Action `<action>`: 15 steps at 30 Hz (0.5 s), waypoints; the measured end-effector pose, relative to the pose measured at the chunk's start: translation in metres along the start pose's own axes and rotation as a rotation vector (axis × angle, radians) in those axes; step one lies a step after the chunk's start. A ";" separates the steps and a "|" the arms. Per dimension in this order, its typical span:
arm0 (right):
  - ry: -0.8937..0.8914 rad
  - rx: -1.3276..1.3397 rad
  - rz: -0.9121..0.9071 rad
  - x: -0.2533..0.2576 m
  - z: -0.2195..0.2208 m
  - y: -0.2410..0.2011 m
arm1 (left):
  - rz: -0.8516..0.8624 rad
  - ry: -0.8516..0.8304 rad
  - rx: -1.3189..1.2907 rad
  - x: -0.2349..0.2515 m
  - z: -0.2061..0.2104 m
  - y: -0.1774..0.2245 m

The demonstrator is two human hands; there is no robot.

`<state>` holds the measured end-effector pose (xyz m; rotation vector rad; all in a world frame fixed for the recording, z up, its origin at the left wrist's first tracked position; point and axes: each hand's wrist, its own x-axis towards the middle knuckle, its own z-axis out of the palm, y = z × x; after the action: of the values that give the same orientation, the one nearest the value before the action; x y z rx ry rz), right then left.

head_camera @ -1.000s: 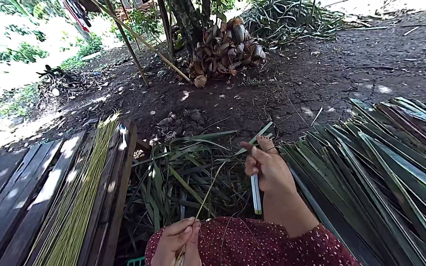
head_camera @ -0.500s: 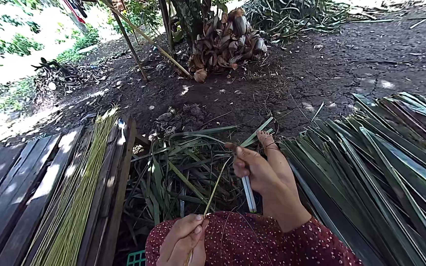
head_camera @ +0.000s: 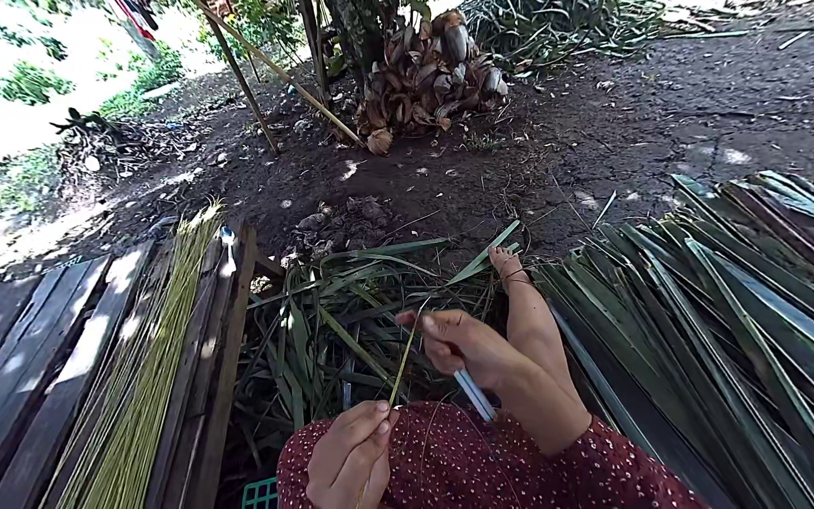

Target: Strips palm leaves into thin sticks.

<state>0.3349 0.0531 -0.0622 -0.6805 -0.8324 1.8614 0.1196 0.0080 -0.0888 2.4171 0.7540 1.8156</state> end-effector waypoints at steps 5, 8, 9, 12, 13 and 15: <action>0.468 -0.095 -0.075 0.031 -0.048 -0.017 | -0.131 0.047 -0.041 -0.004 -0.011 0.001; 0.325 -1.155 0.242 0.036 -0.069 -0.005 | -0.309 0.164 -0.123 -0.008 -0.013 -0.001; 0.325 -1.396 0.394 0.038 -0.062 0.000 | -0.369 0.198 -0.155 -0.007 -0.012 -0.002; 0.426 -1.534 0.364 0.030 -0.058 0.023 | -0.529 0.261 -0.207 -0.004 -0.012 -0.004; 0.431 -1.525 0.312 0.026 -0.057 0.026 | -0.576 0.288 -0.203 -0.004 -0.014 -0.006; 0.440 -1.516 0.156 0.015 -0.054 0.030 | -0.683 0.361 -0.188 -0.005 -0.026 -0.012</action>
<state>0.3531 0.0714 -0.1198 -1.9842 -1.8414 0.8032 0.0902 0.0099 -0.0884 1.4577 1.1805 1.8986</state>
